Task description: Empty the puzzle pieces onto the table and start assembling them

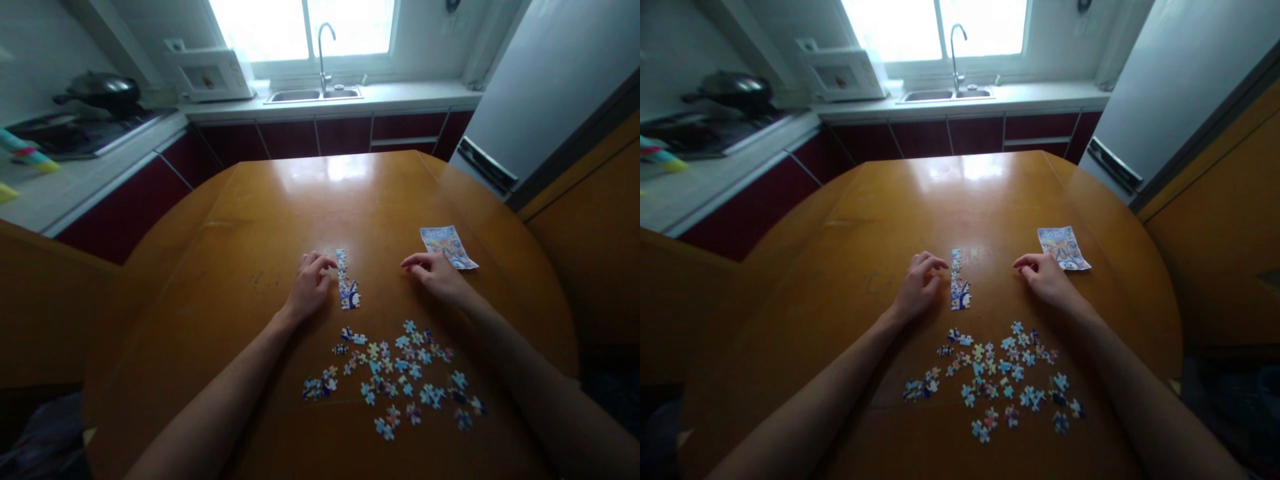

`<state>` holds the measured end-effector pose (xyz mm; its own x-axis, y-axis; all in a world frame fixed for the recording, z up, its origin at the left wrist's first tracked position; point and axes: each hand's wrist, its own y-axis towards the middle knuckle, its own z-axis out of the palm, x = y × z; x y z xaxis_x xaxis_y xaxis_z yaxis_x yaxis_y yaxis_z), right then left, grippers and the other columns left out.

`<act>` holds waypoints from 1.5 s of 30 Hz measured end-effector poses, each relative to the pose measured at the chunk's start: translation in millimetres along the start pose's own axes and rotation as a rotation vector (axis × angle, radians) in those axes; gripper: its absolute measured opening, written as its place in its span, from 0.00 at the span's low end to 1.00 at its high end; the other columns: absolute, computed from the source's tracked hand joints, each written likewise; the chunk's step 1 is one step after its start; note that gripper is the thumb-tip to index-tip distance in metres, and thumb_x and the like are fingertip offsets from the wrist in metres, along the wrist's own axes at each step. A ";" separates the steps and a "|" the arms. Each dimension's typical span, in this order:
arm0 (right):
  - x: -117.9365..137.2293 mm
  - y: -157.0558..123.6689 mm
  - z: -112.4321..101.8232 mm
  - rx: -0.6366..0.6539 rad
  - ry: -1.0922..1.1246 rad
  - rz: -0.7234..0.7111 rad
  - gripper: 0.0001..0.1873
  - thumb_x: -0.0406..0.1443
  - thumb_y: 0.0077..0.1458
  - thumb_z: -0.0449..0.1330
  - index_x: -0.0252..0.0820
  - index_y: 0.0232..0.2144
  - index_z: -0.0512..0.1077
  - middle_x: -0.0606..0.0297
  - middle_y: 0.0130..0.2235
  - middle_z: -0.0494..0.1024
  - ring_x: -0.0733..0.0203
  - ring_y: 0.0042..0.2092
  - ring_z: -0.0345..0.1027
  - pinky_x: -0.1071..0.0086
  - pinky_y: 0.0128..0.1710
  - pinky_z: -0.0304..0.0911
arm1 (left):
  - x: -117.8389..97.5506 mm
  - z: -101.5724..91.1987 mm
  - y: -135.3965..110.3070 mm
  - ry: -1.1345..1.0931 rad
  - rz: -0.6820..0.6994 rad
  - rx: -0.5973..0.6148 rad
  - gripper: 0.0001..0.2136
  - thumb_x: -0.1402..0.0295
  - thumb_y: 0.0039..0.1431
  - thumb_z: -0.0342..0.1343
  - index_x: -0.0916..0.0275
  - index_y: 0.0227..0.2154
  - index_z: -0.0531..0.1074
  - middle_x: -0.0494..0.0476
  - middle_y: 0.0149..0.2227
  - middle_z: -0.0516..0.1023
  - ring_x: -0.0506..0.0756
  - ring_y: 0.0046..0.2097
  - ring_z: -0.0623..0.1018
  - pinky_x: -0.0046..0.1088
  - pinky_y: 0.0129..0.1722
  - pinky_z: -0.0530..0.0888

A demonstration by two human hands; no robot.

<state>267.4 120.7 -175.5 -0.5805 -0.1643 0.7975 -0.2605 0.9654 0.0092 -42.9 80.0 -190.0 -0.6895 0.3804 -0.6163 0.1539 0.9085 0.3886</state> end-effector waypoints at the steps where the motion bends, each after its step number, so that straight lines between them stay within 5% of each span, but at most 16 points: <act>1: -0.5 -1.4 0.3 0.013 0.001 0.015 0.12 0.32 0.53 0.55 0.39 0.34 0.80 0.58 0.35 0.83 0.55 0.37 0.76 0.63 0.40 0.69 | 0.6 0.0 -0.1 -0.004 -0.001 0.000 0.14 0.83 0.53 0.48 0.60 0.36 0.73 0.54 0.36 0.69 0.57 0.43 0.69 0.36 0.46 0.68; 18: -7.6 -6.6 5.3 0.034 -0.063 -0.035 0.12 0.30 0.55 0.56 0.42 0.35 0.80 0.59 0.38 0.83 0.55 0.40 0.76 0.61 0.45 0.69 | 2.0 1.3 1.3 -0.008 -0.015 -0.006 0.14 0.83 0.53 0.49 0.60 0.34 0.74 0.54 0.35 0.70 0.57 0.42 0.69 0.36 0.45 0.69; 30: 25.1 -25.6 5.2 0.080 -0.036 -0.153 0.07 0.32 0.56 0.61 0.41 0.37 0.78 0.60 0.33 0.78 0.62 0.32 0.68 0.67 0.33 0.66 | 3.4 1.6 2.6 -0.016 -0.023 0.000 0.13 0.82 0.53 0.49 0.59 0.34 0.75 0.55 0.36 0.70 0.57 0.43 0.70 0.37 0.46 0.70; 37: 72.3 -78.6 11.2 0.199 -0.042 -0.292 0.07 0.30 0.57 0.61 0.43 0.37 0.78 0.62 0.38 0.78 0.62 0.37 0.70 0.67 0.39 0.67 | 4.0 3.0 3.0 -0.019 -0.019 -0.006 0.13 0.81 0.54 0.49 0.60 0.34 0.75 0.55 0.35 0.70 0.57 0.43 0.69 0.37 0.45 0.70; 45: 73.5 -166.5 34.4 0.225 -0.261 -0.305 0.08 0.27 0.57 0.60 0.43 0.33 0.76 0.62 0.38 0.75 0.58 0.40 0.68 0.65 0.39 0.65 | 3.1 2.9 3.1 -0.031 -0.016 -0.011 0.13 0.82 0.53 0.49 0.60 0.33 0.75 0.55 0.35 0.69 0.57 0.43 0.69 0.37 0.45 0.70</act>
<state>241.6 -59.1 -139.2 -0.6187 -0.5073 0.5999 -0.5939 0.8019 0.0656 -42.5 84.5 -192.7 -0.6695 0.3712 -0.6434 0.1353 0.9126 0.3858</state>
